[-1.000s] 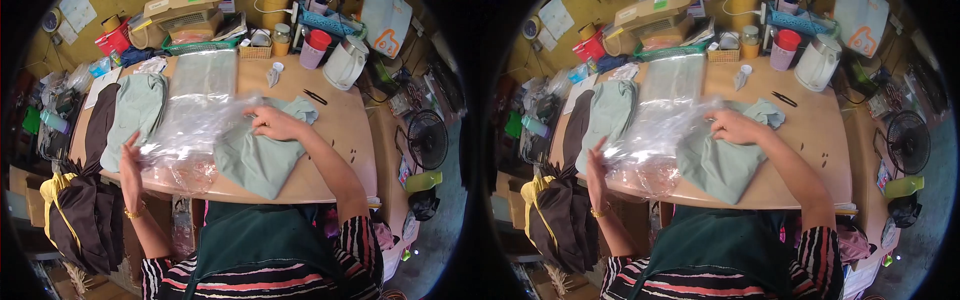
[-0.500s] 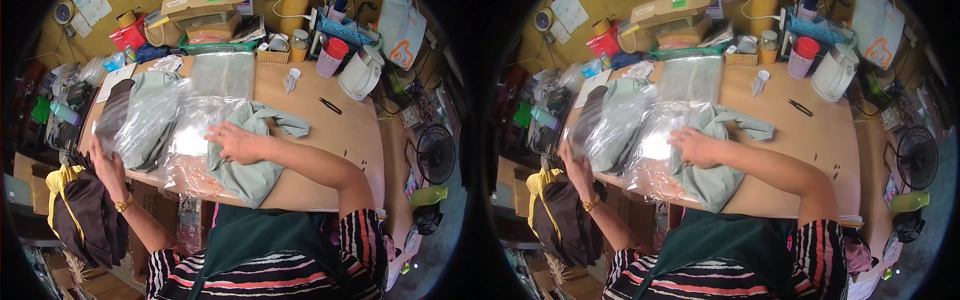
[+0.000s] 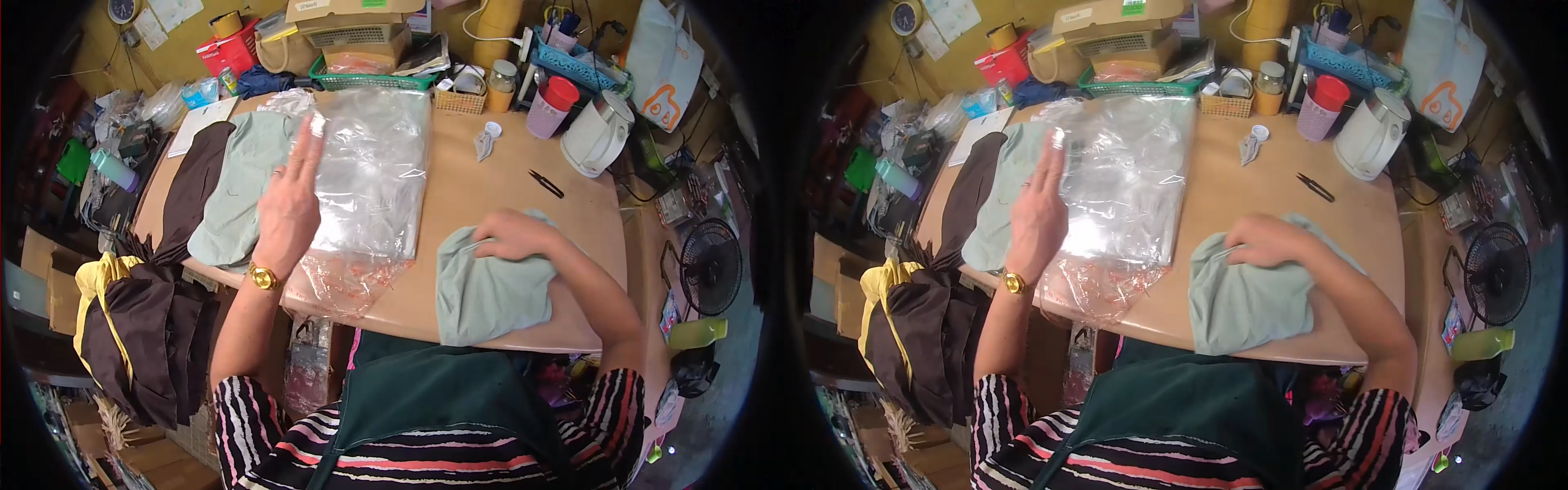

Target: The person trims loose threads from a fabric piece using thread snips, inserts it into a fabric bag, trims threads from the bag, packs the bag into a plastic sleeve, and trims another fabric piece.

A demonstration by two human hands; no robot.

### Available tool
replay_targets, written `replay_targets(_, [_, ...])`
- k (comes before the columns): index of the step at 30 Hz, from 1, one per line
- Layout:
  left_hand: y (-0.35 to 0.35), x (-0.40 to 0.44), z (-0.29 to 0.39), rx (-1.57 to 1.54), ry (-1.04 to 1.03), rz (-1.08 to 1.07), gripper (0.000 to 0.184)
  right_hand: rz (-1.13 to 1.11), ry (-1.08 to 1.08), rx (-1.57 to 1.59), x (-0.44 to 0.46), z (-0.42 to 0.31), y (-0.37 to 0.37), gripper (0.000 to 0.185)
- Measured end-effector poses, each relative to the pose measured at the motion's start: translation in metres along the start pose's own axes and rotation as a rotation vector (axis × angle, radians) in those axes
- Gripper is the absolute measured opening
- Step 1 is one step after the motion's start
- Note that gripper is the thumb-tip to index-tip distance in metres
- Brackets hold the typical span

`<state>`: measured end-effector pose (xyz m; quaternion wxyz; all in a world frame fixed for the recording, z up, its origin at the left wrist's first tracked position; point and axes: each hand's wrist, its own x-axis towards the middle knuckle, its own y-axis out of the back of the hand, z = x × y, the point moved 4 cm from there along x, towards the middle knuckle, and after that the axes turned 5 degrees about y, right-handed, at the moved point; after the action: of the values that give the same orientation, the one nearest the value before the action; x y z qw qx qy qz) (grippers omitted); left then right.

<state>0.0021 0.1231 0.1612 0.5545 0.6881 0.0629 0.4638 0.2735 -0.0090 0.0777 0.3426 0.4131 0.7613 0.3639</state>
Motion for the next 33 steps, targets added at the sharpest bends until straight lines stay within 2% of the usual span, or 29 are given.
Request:
replay_targets(1, [-0.004,0.0,0.007,0.026,-0.049,-0.044,0.075,0.097,0.019,0.117,-0.018,0.01,0.006,0.016])
replay_targets(2, [-0.001,0.0,0.017,0.024,-0.054,-0.04,0.075,0.103,0.015,0.114,-0.032,0.013,0.008,0.016])
replay_targets(4, [0.003,-0.003,0.053,0.039,-0.189,-0.18,0.073,0.442,-0.186,0.778,-0.061,0.019,0.013,0.018])
replay_targets(5, [0.009,-0.005,0.068,0.034,-0.2,-0.178,0.073,0.452,-0.193,0.779,-0.066,0.019,0.011,0.018])
replay_targets(7, [0.021,-0.01,0.097,-0.009,-0.289,-0.28,0.071,0.685,-0.149,1.278,-0.07,0.023,0.005,0.023])
replay_targets(8, [0.029,-0.012,0.11,-0.023,-0.322,-0.312,0.07,0.697,-0.147,1.276,-0.068,0.024,-0.001,0.023])
replay_targets(10, [0.041,-0.015,0.128,-0.056,-0.393,-0.349,0.07,0.93,-0.061,1.623,-0.062,0.025,-0.012,0.029])
replay_targets(13, [0.04,-0.017,0.15,-0.019,-0.502,-0.345,0.068,0.95,0.04,1.69,-0.041,0.0,-0.016,0.027])
replay_targets(14, [0.036,-0.018,0.159,0.01,-0.56,-0.345,0.068,0.954,0.043,1.693,-0.025,0.0,-0.021,0.027])
replay_targets(15, [0.029,-0.021,0.168,-0.14,-0.6,-0.328,0.067,1.019,0.093,1.62,-0.012,0.006,-0.023,0.031])
replay_targets(16, [0.021,-0.026,0.178,-0.136,-0.602,-0.327,0.067,1.085,0.14,1.545,0.0,0.011,-0.026,0.034])
replay_targets(18, [0.014,-0.044,0.203,-0.233,-0.747,-0.385,0.065,1.194,0.167,1.394,0.009,0.015,-0.024,0.034])
replay_targets(22, [0.041,-0.065,0.216,-0.16,-0.806,-0.438,0.07,1.39,-0.032,0.99,-0.026,0.009,0.007,0.034])
replay_targets(24, [0.052,-0.059,0.198,-0.817,-0.589,-0.377,0.077,1.586,-0.126,0.662,-0.067,-0.012,0.04,0.033])
replay_targets(25, [0.06,-0.061,0.195,-0.924,-0.491,-0.478,0.081,1.699,-0.156,0.46,-0.088,-0.032,0.057,0.033])
replay_targets(26, [0.059,-0.063,0.197,-0.929,-0.491,-0.482,0.081,1.776,-0.198,0.242,-0.104,-0.055,0.073,0.033])
replay_targets(27, [0.059,-0.065,0.196,-1.055,-0.417,-0.445,0.081,1.775,-0.288,-0.014,-0.114,-0.077,0.084,0.033])
replay_targets(28, [0.058,-0.067,0.195,-1.177,-0.341,-0.407,0.08,1.678,-0.434,-0.313,-0.116,-0.093,0.086,0.033])
replay_targets(29, [0.053,-0.069,0.197,-1.063,-0.381,-0.356,0.081,1.499,-0.543,-0.585,-0.109,-0.096,0.078,0.033])
replay_targets(30, [0.047,-0.072,0.198,-0.948,-0.417,-0.302,0.083,1.258,-0.439,-0.738,-0.098,-0.082,0.05,0.029])
replay_targets(31, [0.03,-0.078,0.199,-0.995,-0.31,-0.497,0.084,1.026,-0.302,-0.857,-0.088,-0.069,0.02,0.025])
replay_targets(32, [0.019,-0.084,0.202,-1.035,-0.197,-0.697,0.085,0.802,-0.215,-0.418,-0.078,-0.066,0.006,0.027])
replay_targets(33, [0.019,-0.088,0.202,-1.043,-0.2,-0.704,0.085,0.565,-0.127,0.016,-0.066,-0.065,-0.011,0.03])
